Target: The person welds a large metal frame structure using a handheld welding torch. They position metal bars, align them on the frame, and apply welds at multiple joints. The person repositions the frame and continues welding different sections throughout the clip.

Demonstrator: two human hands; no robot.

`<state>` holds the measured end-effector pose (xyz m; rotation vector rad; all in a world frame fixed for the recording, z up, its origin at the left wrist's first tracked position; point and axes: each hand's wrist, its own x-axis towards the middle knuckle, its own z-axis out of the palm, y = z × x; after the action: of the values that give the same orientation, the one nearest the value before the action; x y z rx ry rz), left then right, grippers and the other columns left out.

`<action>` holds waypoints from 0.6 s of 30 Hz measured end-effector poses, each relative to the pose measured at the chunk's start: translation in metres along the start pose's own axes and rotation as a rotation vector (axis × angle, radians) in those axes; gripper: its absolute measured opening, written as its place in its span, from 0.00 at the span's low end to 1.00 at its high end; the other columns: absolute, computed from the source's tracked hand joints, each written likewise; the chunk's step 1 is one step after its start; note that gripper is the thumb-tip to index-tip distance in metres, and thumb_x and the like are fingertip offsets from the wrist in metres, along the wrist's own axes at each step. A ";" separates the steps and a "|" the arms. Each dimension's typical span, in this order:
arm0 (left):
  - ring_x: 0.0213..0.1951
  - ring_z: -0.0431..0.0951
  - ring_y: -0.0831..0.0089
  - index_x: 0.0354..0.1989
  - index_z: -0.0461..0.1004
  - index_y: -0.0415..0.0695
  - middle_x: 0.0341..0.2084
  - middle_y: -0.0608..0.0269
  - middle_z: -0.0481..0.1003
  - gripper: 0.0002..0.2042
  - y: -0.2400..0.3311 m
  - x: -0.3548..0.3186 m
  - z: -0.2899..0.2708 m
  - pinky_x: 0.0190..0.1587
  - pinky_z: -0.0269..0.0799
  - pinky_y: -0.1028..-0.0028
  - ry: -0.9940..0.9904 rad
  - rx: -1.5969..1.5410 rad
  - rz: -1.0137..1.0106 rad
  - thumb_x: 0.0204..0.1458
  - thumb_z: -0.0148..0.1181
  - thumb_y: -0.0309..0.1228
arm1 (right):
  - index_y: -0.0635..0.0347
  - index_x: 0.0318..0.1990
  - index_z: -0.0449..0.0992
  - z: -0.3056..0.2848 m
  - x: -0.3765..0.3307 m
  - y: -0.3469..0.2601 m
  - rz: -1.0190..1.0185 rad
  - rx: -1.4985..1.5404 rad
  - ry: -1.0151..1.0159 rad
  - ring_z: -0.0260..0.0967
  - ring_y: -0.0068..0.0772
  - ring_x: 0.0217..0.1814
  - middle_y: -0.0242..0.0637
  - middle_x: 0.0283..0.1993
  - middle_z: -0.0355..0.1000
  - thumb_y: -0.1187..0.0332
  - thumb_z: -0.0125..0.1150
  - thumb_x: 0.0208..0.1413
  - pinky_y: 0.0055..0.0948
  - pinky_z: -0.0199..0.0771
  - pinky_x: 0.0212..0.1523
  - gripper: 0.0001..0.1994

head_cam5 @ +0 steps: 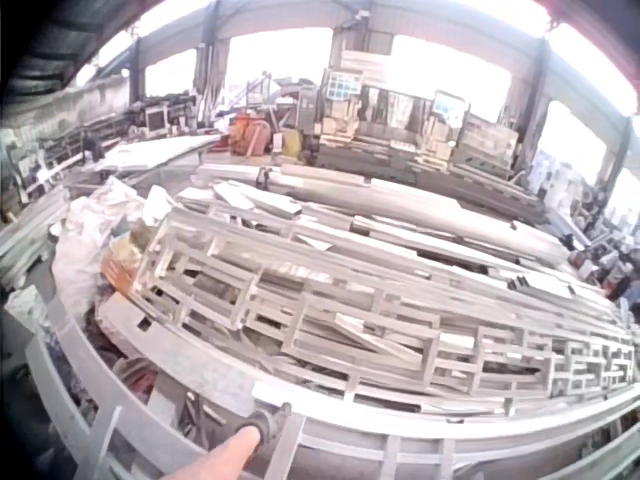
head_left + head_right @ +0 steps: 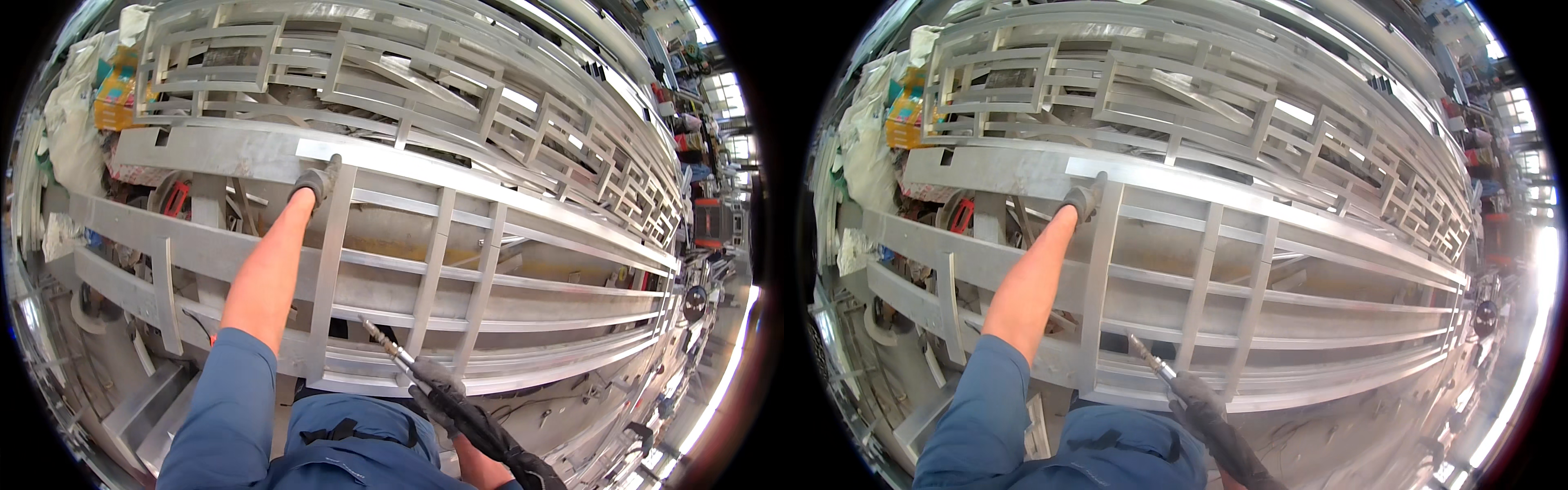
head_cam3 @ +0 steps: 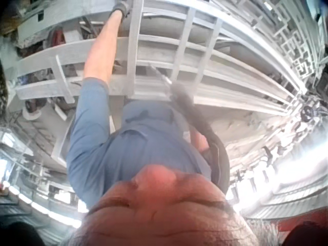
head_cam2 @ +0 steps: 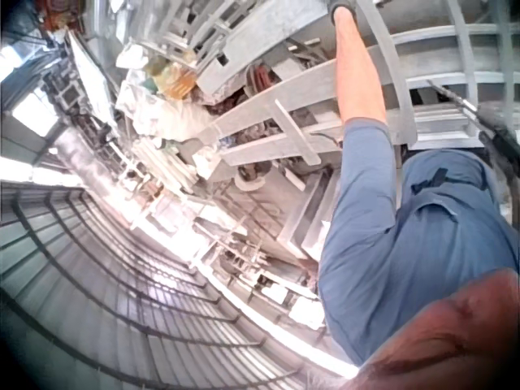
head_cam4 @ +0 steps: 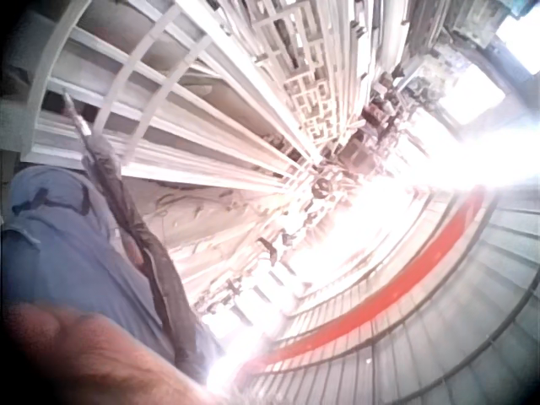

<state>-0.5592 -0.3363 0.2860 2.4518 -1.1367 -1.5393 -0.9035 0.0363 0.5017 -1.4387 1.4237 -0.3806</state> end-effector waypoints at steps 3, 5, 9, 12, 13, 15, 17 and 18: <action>0.46 0.79 0.53 0.50 0.80 0.29 0.41 0.43 0.80 0.54 0.007 -0.006 0.009 0.50 0.74 0.58 -0.070 -0.037 -0.022 0.53 0.42 0.80 | 0.58 0.57 0.79 0.025 0.031 0.000 -0.107 0.243 0.224 0.73 0.49 0.66 0.48 0.60 0.76 0.73 0.74 0.55 0.44 0.69 0.68 0.21; 0.64 0.75 0.45 0.60 0.76 0.30 0.58 0.34 0.77 0.57 0.010 -0.015 0.014 0.64 0.70 0.56 -0.210 0.014 0.016 0.52 0.37 0.82 | 0.58 0.59 0.79 0.015 0.058 -0.038 0.120 0.170 0.206 0.71 0.47 0.68 0.47 0.62 0.75 0.74 0.73 0.56 0.45 0.69 0.69 0.22; 0.65 0.74 0.44 0.58 0.75 0.23 0.57 0.27 0.75 0.59 0.013 -0.021 0.032 0.65 0.69 0.57 0.006 -0.185 -0.055 0.50 0.46 0.81 | 0.56 0.52 0.79 -0.009 0.111 -0.081 0.045 -0.037 0.215 0.74 0.48 0.62 0.45 0.57 0.75 0.76 0.69 0.55 0.40 0.76 0.63 0.17; 0.63 0.76 0.43 0.56 0.77 0.25 0.55 0.28 0.77 0.56 0.019 -0.018 0.037 0.64 0.70 0.56 0.074 -0.281 -0.148 0.48 0.53 0.79 | 0.58 0.46 0.78 -0.028 0.132 -0.105 0.030 -0.186 0.215 0.78 0.45 0.58 0.45 0.54 0.79 0.82 0.70 0.52 0.39 0.77 0.60 0.15; 0.62 0.76 0.43 0.56 0.77 0.25 0.55 0.29 0.77 0.56 0.024 -0.026 0.034 0.64 0.70 0.56 0.093 -0.288 -0.158 0.48 0.55 0.79 | 0.58 0.45 0.78 -0.030 0.139 -0.103 -0.040 -0.125 0.265 0.78 0.44 0.58 0.45 0.54 0.79 0.83 0.70 0.51 0.38 0.77 0.60 0.15; 0.61 0.77 0.43 0.55 0.78 0.26 0.54 0.30 0.78 0.54 0.031 -0.042 0.029 0.63 0.70 0.55 0.130 -0.275 -0.173 0.47 0.59 0.77 | 0.58 0.44 0.78 -0.026 0.146 -0.091 -0.167 0.017 0.378 0.78 0.42 0.58 0.45 0.53 0.80 0.86 0.70 0.49 0.37 0.77 0.61 0.16; 0.60 0.77 0.42 0.54 0.78 0.26 0.54 0.30 0.78 0.54 0.028 -0.042 0.033 0.63 0.70 0.55 0.162 -0.293 -0.143 0.47 0.59 0.77 | 0.59 0.45 0.78 -0.031 0.159 -0.085 -0.139 -0.019 0.386 0.78 0.42 0.59 0.44 0.54 0.80 0.85 0.69 0.50 0.36 0.77 0.62 0.16; 0.60 0.77 0.42 0.54 0.78 0.26 0.54 0.31 0.78 0.53 0.027 -0.042 0.035 0.63 0.70 0.55 0.179 -0.304 -0.129 0.47 0.60 0.77 | 0.59 0.45 0.78 -0.033 0.168 -0.085 -0.148 -0.013 0.405 0.78 0.42 0.60 0.44 0.54 0.80 0.85 0.70 0.49 0.36 0.77 0.62 0.16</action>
<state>-0.6121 -0.3194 0.3108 2.4318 -0.6733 -1.3682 -0.8413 -0.1445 0.5131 -1.5402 1.6412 -0.7930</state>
